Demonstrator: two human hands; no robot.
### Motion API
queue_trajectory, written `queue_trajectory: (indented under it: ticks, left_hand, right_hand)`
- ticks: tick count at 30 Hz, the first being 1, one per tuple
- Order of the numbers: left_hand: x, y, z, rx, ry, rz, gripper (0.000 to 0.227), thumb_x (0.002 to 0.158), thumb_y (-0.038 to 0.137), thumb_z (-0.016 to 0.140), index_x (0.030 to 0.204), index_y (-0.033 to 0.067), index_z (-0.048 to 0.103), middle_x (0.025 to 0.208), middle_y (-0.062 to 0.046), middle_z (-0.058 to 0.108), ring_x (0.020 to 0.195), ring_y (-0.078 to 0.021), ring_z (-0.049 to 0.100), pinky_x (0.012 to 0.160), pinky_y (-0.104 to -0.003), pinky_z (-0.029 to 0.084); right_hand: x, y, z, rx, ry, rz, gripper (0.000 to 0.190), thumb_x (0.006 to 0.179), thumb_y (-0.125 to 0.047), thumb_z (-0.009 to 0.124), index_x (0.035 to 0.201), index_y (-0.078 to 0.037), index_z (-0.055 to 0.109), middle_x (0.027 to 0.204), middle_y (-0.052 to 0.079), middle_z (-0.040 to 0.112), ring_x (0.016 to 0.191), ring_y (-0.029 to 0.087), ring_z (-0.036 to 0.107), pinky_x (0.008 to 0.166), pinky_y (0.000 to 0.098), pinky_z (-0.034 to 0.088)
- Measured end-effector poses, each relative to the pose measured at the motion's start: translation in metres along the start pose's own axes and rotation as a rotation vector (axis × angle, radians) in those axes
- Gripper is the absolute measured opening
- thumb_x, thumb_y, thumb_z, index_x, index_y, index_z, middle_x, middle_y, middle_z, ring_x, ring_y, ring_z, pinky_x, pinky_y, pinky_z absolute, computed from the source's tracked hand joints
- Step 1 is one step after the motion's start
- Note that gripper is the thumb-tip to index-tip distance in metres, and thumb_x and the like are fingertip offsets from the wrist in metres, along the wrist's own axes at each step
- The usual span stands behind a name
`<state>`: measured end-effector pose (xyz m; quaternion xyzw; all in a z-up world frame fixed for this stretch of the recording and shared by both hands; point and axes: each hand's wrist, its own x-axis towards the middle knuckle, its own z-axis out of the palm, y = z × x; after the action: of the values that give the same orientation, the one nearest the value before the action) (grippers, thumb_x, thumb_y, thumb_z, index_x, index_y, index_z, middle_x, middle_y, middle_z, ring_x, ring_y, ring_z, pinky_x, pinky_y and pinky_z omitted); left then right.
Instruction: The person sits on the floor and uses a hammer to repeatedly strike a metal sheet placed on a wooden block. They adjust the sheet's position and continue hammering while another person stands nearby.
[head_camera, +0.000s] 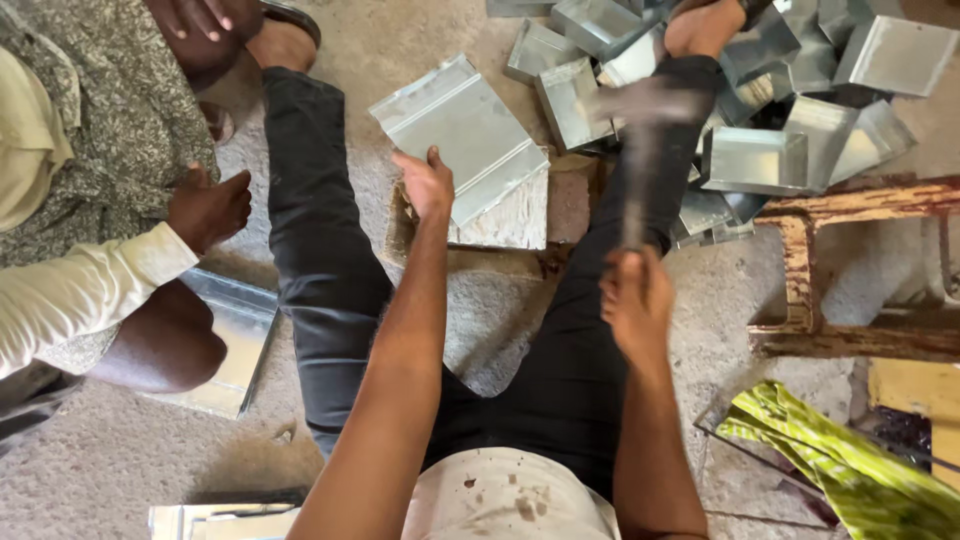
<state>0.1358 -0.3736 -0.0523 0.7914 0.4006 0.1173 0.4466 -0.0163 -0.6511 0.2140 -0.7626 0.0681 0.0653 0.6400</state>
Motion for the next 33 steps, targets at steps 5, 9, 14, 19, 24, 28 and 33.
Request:
queue_trajectory:
  ticks: [5,9,14,19,24,28,33]
  left_hand:
    - [-0.006,0.009,0.003,-0.023,0.059,-0.043,0.052,0.099,0.024,0.064,0.126,-0.0066,0.031,0.1,-0.033,0.069,0.091,-0.0491,0.07,0.078,-0.054,0.055]
    - [-0.009,0.009,-0.004,-0.032,0.048,-0.012,0.052,0.101,0.024,0.062,0.128,-0.0067,0.03,0.1,-0.033,0.069,0.092,-0.0481,0.07,0.08,-0.053,0.056]
    - [-0.011,0.009,-0.006,-0.098,0.085,-0.001,0.053,0.097,0.021,0.064,0.128,-0.0058,0.031,0.106,-0.033,0.069,0.097,-0.048,0.069,0.081,-0.052,0.054]
    - [-0.007,0.008,-0.001,-0.1,0.08,0.054,0.054,0.1,0.02,0.063,0.133,-0.0073,0.03,0.109,-0.036,0.067,0.1,-0.0517,0.066,0.084,-0.054,0.052]
    - [-0.005,-0.003,0.005,-0.143,0.109,0.098,0.055,0.099,0.018,0.064,0.133,-0.009,0.03,0.109,-0.036,0.067,0.1,-0.052,0.067,0.085,-0.053,0.052]
    - [-0.003,-0.013,0.012,-0.123,0.13,0.112,0.056,0.1,0.021,0.065,0.133,-0.0083,0.031,0.109,-0.036,0.067,0.099,-0.0511,0.068,0.083,-0.052,0.054]
    - [0.019,-0.012,0.004,0.043,0.141,-0.005,0.064,0.095,0.029,0.068,0.133,-0.0061,0.032,0.1,-0.035,0.068,0.091,-0.0499,0.069,0.078,-0.054,0.055]
  right_hand:
    - [0.003,0.027,-0.004,0.14,0.02,-0.499,0.048,0.113,-0.053,0.045,0.092,-0.009,0.05,0.063,-0.002,0.049,0.047,0.006,0.041,0.043,0.0205,0.029]
    - [0.026,0.111,0.028,0.233,0.043,-0.007,0.048,0.108,-0.049,0.046,0.092,-0.005,0.054,0.062,0.001,0.054,0.05,0.009,0.052,0.045,0.0243,0.039]
    - [0.03,0.082,0.023,-0.197,-0.107,0.136,0.038,0.105,-0.046,0.051,0.096,-0.009,0.059,0.06,-0.002,0.052,0.046,0.006,0.047,0.041,0.0236,0.037]
    - [0.004,0.008,-0.011,0.236,-0.016,-0.08,0.043,0.108,-0.05,0.05,0.103,-0.007,0.051,0.063,-0.001,0.045,0.046,0.004,0.037,0.039,0.0214,0.029]
    - [0.025,0.046,0.009,0.261,0.097,-0.457,0.047,0.11,-0.057,0.047,0.108,-0.01,0.048,0.071,0.0,0.049,0.053,0.009,0.043,0.047,0.0228,0.034]
    - [0.047,0.125,0.02,-0.477,0.091,-0.304,0.053,0.114,-0.053,0.039,0.115,-0.001,0.053,0.066,0.002,0.051,0.05,0.013,0.052,0.046,0.0295,0.036]
    - [0.069,0.124,0.01,-0.226,-0.001,-0.085,0.047,0.116,-0.044,0.045,0.105,0.0,0.058,0.075,0.019,0.056,0.059,0.03,0.051,0.051,0.0459,0.039]
